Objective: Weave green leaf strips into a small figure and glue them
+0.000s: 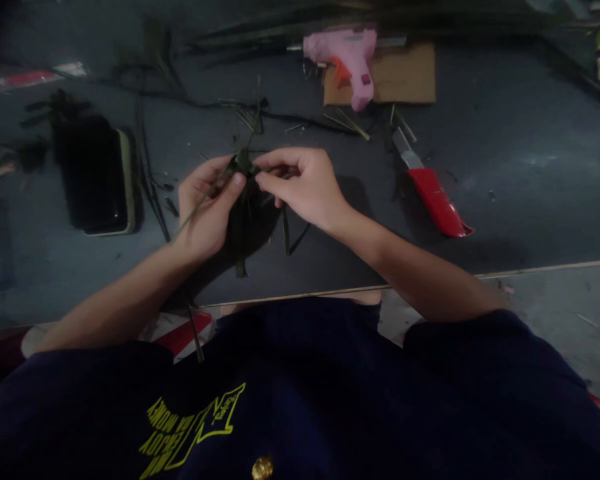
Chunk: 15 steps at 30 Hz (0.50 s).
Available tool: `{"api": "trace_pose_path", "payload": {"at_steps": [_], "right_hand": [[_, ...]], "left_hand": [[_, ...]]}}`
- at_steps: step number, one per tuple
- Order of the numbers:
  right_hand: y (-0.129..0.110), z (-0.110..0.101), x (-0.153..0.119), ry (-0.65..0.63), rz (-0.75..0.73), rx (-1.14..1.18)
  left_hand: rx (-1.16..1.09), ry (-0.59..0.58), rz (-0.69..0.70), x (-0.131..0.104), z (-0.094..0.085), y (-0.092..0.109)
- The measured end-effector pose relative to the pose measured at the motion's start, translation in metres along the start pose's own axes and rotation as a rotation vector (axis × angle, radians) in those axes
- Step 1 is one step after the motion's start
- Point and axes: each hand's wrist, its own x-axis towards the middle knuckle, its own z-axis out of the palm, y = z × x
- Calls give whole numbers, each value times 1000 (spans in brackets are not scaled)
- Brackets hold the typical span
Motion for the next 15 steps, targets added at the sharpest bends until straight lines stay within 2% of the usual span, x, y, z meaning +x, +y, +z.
{"api": "trace_pose_path", "payload": {"at_steps": [4,10,15], "right_hand": [[3,0,1,8,-9,33],[6,-5,1,-44,-43,-7],[8,-6,2,-49,-30,-3]], "left_hand": [[17,33,6,1,-3,-2],[129,-35,107,1,-5,-2],[167,-55,137,-2,-3,-1]]}}
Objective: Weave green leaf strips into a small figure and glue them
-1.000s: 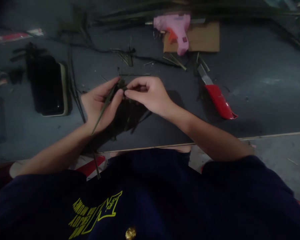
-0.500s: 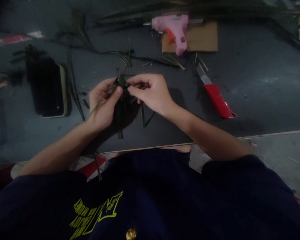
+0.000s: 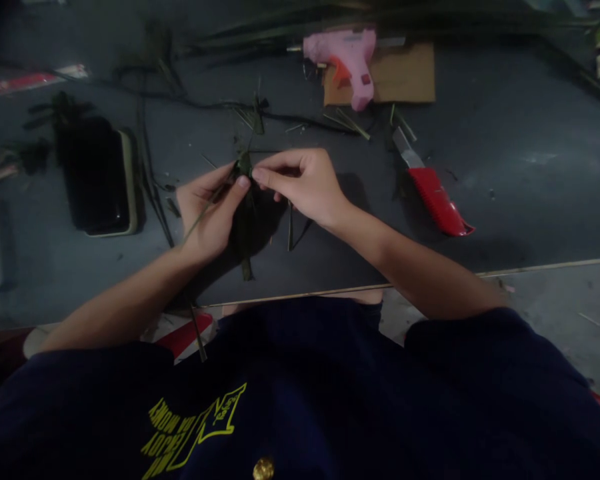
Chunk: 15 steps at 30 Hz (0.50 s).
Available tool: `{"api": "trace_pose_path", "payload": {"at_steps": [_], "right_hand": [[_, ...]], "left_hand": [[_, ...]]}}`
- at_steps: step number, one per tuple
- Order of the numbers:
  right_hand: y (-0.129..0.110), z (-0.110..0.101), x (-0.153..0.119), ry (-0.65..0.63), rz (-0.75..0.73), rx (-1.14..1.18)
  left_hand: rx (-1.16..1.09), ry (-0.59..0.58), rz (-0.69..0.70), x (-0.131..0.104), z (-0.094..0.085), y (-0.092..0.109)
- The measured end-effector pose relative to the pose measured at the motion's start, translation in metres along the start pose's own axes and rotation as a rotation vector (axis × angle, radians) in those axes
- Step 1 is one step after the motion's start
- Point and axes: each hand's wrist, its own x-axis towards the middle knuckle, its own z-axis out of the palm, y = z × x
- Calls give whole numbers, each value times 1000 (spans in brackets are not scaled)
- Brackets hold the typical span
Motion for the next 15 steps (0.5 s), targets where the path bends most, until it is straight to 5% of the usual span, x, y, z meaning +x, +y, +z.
{"api": "trace_pose_path", "payload": {"at_steps": [5,15], "right_hand": [[-1,2,2,6,22,-7],[-9,10,-4,42,145,-12]], "left_hand": [[50,-16,73,-2,2,0],[-126,68,-36,-3,6,-6]]}}
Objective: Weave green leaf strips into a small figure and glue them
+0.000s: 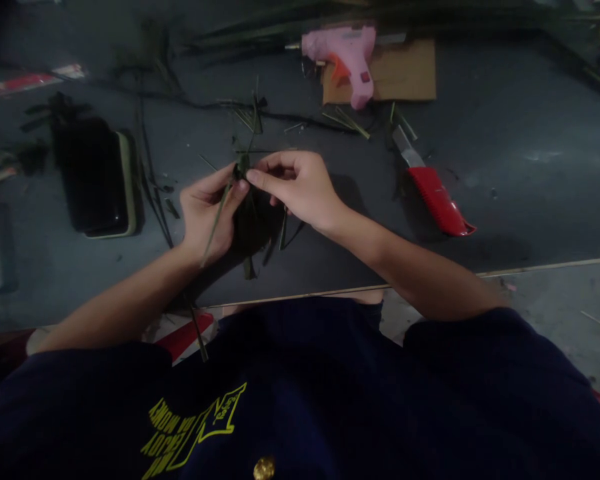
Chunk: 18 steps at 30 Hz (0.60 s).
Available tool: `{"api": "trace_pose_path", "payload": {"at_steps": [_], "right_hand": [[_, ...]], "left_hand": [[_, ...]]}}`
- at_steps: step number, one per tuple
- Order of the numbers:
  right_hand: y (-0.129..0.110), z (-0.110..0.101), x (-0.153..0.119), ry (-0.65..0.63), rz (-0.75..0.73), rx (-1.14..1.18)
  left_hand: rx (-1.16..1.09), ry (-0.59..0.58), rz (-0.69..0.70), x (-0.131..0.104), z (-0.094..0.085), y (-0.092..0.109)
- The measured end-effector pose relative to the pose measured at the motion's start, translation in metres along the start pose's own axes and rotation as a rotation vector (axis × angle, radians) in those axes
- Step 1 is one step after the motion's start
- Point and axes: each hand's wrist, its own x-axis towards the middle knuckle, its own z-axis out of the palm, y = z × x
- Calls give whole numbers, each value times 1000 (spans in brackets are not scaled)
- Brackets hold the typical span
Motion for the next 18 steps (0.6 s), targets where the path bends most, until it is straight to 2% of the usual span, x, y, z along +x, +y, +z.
{"api": "trace_pose_path", "payload": {"at_steps": [10,18], "right_hand": [[3,-1,2,-22,-99,14],[3,1,2,-69,-115,-22]], "left_hand": [[38,-21,-13,0,4,11],[-142,-9,-113,3,3,8]]}}
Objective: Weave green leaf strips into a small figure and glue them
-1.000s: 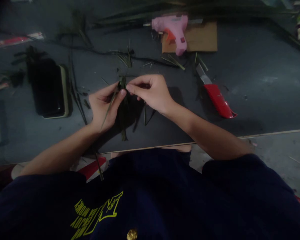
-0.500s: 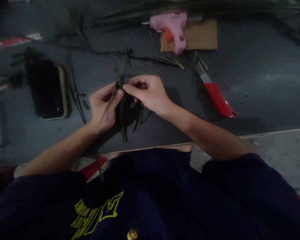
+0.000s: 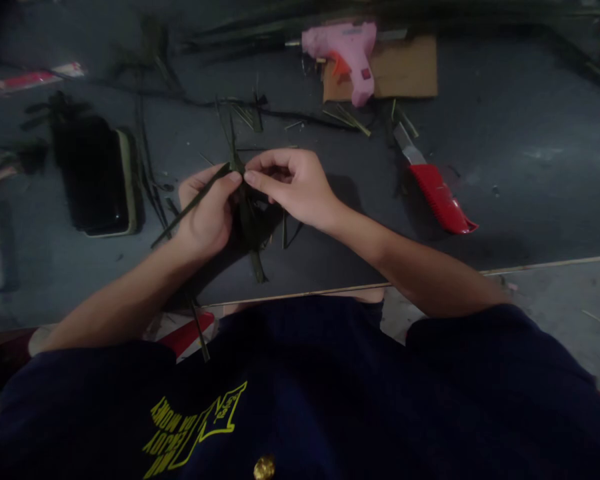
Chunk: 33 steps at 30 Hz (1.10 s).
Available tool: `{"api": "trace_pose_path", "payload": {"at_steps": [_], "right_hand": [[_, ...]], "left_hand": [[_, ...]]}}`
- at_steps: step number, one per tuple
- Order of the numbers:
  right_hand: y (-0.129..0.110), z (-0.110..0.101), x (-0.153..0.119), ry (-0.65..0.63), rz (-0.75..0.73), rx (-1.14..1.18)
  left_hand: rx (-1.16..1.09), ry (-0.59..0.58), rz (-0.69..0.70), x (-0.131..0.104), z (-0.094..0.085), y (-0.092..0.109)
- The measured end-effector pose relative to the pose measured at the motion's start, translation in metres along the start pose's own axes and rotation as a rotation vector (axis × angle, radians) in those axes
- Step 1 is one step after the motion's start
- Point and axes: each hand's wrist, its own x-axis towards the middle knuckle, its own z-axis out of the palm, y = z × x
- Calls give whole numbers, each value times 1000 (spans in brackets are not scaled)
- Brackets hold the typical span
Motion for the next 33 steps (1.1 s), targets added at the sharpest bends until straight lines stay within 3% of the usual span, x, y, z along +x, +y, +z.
{"api": "trace_pose_path", "payload": {"at_steps": [6,11,15,17,21,23,28,30,33], "right_hand": [[3,-2,-1,-16,-103,-117],[-2,-6,-8,-51,-185,-393],[-6,-14,-9,55,-317,-685],[-7,-20,-6,68,-346,-708],[-8,-33,3,-70,-283,-615],[-9,-39,5,-88,-297,-689],[-7,-49,11,9,-410,-1038],[-5,-47,16,106,-362,-1145],[-6,-40,27,333,-192,-1198]], "left_hand": [[30,51,-44,0,2,2],[-89,83,-51,4,4,6],[-116,199,-125,11,3,13],[-106,250,-109,12,3,18],[-87,275,1,12,5,23],[-92,315,6,15,5,22],[-71,388,-81,35,0,11],[-86,419,-110,40,2,8],[-120,369,-96,38,17,8]]}}
